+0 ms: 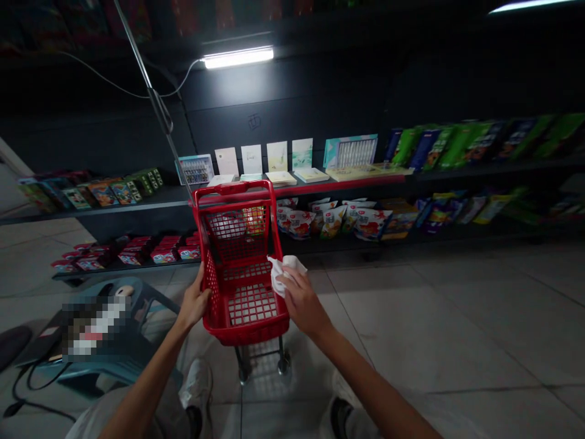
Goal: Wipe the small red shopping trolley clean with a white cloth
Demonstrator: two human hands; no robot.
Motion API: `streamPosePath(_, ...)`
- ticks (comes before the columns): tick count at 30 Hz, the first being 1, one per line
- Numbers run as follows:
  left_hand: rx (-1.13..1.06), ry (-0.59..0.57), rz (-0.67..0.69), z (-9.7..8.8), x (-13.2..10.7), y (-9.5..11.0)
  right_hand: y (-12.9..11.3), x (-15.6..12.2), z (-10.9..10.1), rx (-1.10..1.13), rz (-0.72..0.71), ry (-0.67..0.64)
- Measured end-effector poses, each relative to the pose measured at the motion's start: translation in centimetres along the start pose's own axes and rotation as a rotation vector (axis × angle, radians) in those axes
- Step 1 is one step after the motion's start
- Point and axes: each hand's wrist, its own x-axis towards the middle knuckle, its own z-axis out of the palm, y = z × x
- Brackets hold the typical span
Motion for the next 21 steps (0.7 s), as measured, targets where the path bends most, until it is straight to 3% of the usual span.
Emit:
streamPosePath(7, 0.005, -0.151, 0.029, -2.4, -0.8, -0.2, 3.8, 8.7, 0.1, 0.021, -0.224, -0.259)
streamPosePath(11, -0.016, -0.176, 0.068, -3.1, -1.1, -0.8, 6.9, 15.0, 0.3, -0.023, -0.342, -0.248)
streamPosePath(14, -0.020, -0.171, 0.133, -3.5, -1.2, -1.3, 9.0, 18.2, 0.6, -0.080, -0.280, -0.177)
streamPosePath(17, 0.039, -0.162, 0.150, -3.8, -0.9, -1.6, 10.0, 19.0, 1.2, -0.118, -0.177, -0.069)
streamPosePath(21, 0.094, -0.085, 0.106, -3.3, 1.1, -1.5, 9.3, 17.1, 1.6, -0.119, -0.137, -0.011)
